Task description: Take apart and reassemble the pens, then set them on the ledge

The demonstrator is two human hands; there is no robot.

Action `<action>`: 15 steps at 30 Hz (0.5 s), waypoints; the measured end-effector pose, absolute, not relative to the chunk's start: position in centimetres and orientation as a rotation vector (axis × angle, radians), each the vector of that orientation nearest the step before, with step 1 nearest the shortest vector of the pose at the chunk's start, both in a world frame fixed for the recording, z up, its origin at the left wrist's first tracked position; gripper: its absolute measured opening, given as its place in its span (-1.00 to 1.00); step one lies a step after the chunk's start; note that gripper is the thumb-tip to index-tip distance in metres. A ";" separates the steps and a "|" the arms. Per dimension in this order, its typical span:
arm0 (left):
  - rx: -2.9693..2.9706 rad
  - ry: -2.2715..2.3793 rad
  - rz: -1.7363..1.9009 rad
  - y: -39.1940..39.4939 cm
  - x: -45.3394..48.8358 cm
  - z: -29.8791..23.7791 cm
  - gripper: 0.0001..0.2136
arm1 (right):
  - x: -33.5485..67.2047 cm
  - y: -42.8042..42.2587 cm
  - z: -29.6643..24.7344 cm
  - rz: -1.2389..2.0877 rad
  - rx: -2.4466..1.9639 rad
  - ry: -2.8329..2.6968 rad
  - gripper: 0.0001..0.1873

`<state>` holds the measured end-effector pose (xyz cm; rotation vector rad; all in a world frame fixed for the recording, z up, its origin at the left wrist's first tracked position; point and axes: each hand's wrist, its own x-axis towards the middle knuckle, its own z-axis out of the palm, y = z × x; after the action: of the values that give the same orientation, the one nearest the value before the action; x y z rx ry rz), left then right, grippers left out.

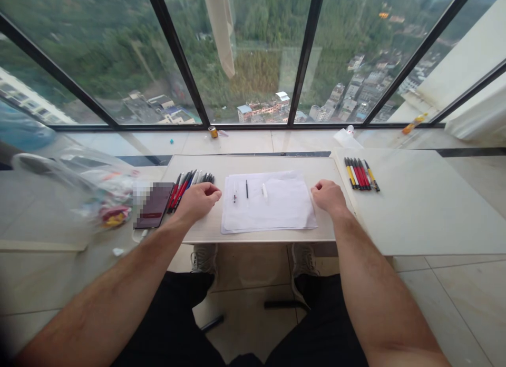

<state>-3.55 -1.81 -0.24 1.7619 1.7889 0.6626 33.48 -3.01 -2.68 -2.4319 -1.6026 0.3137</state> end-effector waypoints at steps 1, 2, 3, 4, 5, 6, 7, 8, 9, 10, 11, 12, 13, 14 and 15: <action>1.773 1.794 0.655 -1.7 -3.5 -0.3 -0.86 | 33.4 -2.9 -2.6 0.304 -2.425 -1.610 -0.80; 1.778 1.799 0.648 -1.7 -3.5 -0.3 -0.86 | 33.2 -2.8 -2.5 0.296 -2.418 -1.616 -0.81; 1.779 1.805 0.641 -1.6 -3.5 -0.3 -0.86 | 33.0 -2.7 -2.4 0.291 -2.412 -1.618 -0.81; 1.778 1.811 0.637 -1.6 -3.4 -0.4 -0.86 | 32.7 -2.6 -2.2 0.292 -2.405 -1.620 -0.81; 1.777 1.816 0.633 -1.6 -3.3 -0.4 -0.86 | 32.3 -2.5 -2.1 0.297 -2.397 -1.623 -0.81; 1.778 1.818 0.630 -1.6 -3.2 -0.3 -0.87 | 32.0 -2.4 -2.1 0.307 -2.386 -1.629 -0.81; 1.783 1.820 0.626 -1.6 -3.2 -0.3 -0.87 | 31.7 -2.3 -2.0 0.315 -2.377 -1.635 -0.81; 1.791 1.820 0.625 -1.7 -3.1 -0.3 -0.87 | 31.4 -2.3 -1.9 0.320 -2.370 -1.641 -0.81; 1.801 1.819 0.625 -1.7 -3.0 -0.2 -0.88 | 31.2 -2.3 -1.9 0.322 -2.366 -1.647 -0.81; 1.810 1.818 0.625 -1.8 -3.0 -0.2 -0.88 | 31.0 -2.3 -1.9 0.320 -2.367 -1.650 -0.81; 1.818 1.817 0.626 -1.8 -3.0 -0.1 -0.88 | 30.9 -2.3 -1.8 0.318 -2.372 -1.650 -0.81; 1.824 1.817 0.626 -1.9 -3.0 -0.1 -0.88 | 30.8 -2.3 -1.8 0.315 -2.378 -1.650 -0.81; 1.829 1.819 0.625 -1.9 -3.0 -0.1 -0.88 | 30.7 -2.3 -1.8 0.311 -2.383 -1.650 -0.81; 1.835 1.821 0.623 -1.9 -3.0 -0.1 -0.88 | 30.7 -2.3 -1.7 0.303 -2.388 -1.649 -0.81; 1.842 1.824 0.621 -1.9 -3.1 -0.1 -0.88 | 30.7 -2.2 -1.7 0.296 -2.389 -1.648 -0.80</action>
<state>-3.06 -1.92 -0.12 1.8415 1.8244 0.6208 30.67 -2.25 -1.69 -2.3889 -1.6479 0.2959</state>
